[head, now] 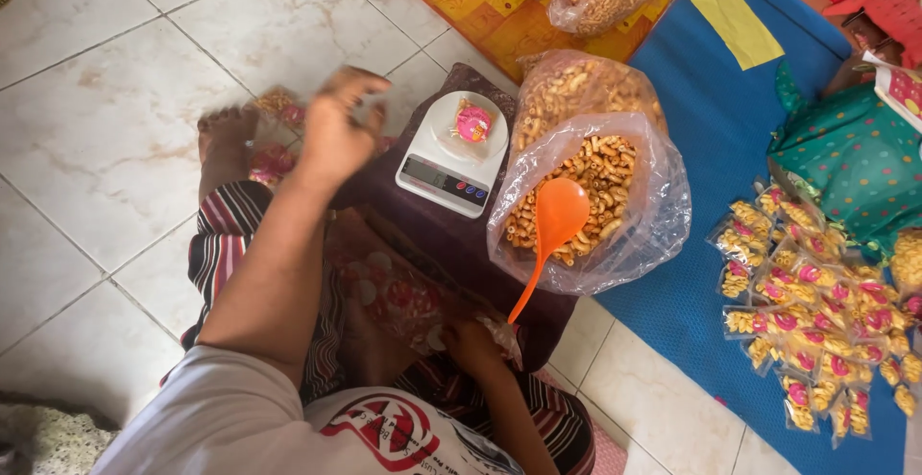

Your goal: Packaging snacks into small plastic bags and weighing them on a digital scale

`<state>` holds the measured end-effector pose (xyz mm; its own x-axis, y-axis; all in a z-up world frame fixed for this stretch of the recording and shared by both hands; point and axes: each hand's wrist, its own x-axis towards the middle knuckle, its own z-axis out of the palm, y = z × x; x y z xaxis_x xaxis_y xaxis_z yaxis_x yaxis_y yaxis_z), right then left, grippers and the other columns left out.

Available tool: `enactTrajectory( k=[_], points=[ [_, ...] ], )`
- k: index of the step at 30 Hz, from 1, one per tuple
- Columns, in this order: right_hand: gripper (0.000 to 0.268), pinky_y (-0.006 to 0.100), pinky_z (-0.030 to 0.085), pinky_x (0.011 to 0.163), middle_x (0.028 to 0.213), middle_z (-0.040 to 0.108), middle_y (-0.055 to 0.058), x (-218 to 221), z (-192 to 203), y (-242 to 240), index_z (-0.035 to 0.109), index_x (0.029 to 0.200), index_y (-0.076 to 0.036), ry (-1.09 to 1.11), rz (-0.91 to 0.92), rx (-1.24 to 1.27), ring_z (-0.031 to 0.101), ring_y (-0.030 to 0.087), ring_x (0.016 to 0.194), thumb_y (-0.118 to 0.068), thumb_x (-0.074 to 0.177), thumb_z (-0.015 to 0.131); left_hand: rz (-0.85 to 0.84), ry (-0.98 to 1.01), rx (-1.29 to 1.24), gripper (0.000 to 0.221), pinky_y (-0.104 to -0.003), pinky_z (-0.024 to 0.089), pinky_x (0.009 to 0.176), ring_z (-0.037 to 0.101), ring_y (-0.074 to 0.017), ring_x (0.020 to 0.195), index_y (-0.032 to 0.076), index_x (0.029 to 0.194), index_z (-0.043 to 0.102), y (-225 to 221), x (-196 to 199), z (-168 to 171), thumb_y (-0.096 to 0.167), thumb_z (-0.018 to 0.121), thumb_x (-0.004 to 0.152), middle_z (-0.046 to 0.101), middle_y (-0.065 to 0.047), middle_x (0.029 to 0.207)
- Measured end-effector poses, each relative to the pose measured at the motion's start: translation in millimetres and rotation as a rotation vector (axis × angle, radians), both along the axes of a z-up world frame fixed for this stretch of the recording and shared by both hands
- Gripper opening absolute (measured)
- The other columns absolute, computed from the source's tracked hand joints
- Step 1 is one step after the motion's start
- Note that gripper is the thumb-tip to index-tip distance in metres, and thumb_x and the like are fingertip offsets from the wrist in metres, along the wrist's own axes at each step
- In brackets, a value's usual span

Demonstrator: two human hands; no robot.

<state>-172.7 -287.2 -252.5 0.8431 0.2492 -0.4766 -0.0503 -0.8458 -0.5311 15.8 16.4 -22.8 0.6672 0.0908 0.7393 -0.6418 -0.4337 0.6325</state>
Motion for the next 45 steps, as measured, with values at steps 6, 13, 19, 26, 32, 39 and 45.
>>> enactTrajectory(
  k=[6,13,19,26,32,39,45],
  points=[
    [0.07,0.053,0.043,0.103,0.147,0.05,0.018,-5.7,-167.8,-18.2,0.045,0.15,-0.014,-0.373,0.014,-0.189,0.05,0.04,0.129,-0.032,0.085,0.067,-0.027,0.112,0.652,0.051,-0.045,0.047,0.106,0.053,-0.0371,0.127,0.011,0.129,0.067,-47.4,10.5,-36.1,0.011,0.074,0.079,0.056,-0.016,0.137],
    [0.065,0.045,0.046,0.104,0.143,0.058,0.013,-6.8,-131.5,-20.9,0.052,0.146,-0.015,-0.382,-0.072,-0.038,0.056,0.035,0.125,-0.016,0.083,0.067,0.033,0.081,0.712,0.04,-0.044,0.049,0.1,0.053,-0.0378,0.119,0.007,0.125,0.065,-77.5,18.1,-55.8,0.007,0.061,0.085,0.049,-0.016,0.139],
    [0.051,0.039,0.053,0.089,0.126,0.068,0.014,-7.2,-129.7,-18.9,0.06,0.137,-0.007,-0.569,0.003,-0.001,0.067,0.03,0.104,-0.013,0.087,0.063,0.152,0.078,0.744,0.035,-0.041,0.056,0.086,0.059,-0.0329,0.106,0.009,0.118,0.068,-79.3,27.6,-58.2,0.008,0.061,0.084,0.051,-0.011,0.133],
    [0.053,0.039,0.041,0.111,0.146,0.055,0.013,-6.5,-98.8,16.7,0.052,0.146,-0.008,-0.059,-0.099,0.104,0.055,0.029,0.129,-0.037,0.101,0.05,0.434,0.083,0.506,0.016,-0.041,0.056,0.06,0.064,-0.0286,0.072,0.005,0.096,0.065,-13.5,25.3,-21.2,0.005,0.074,0.083,0.064,-0.012,0.1],
    [0.052,0.038,0.049,0.097,0.132,0.066,0.01,8.1,-104.5,26.7,0.06,0.138,-0.011,0.085,-0.264,0.202,0.064,0.025,0.111,-0.041,0.096,0.052,0.602,0.382,0.64,0.023,-0.044,0.057,0.057,0.066,-0.0314,0.064,0.004,0.096,0.069,52.6,23.6,-25.3,0.026,0.078,0.093,0.068,-0.015,0.092],
    [0.038,0.043,0.051,0.085,0.118,0.066,0.019,12.6,-121.9,11.5,0.059,0.129,-0.003,-0.397,-0.087,0.04,0.065,0.036,0.095,-0.016,0.093,0.055,0.579,0.671,0.586,0.032,-0.048,0.057,0.077,0.07,-0.0398,0.09,0.007,0.124,0.072,64.9,19.8,-15.7,0.011,0.063,0.094,0.07,-0.021,0.11],
    [0.033,0.042,0.048,0.092,0.122,0.072,0.012,-14.2,-56.0,-16.3,0.077,0.108,-0.007,-0.709,0.14,0.13,0.063,0.034,0.106,-0.017,0.081,0.061,0.323,0.223,0.317,0.021,-0.031,0.062,0.062,0.068,-0.0195,0.065,-0.001,0.108,0.076,20.8,1.8,4.4,-0.007,0.072,0.088,0.074,-0.017,0.111]
  ],
)
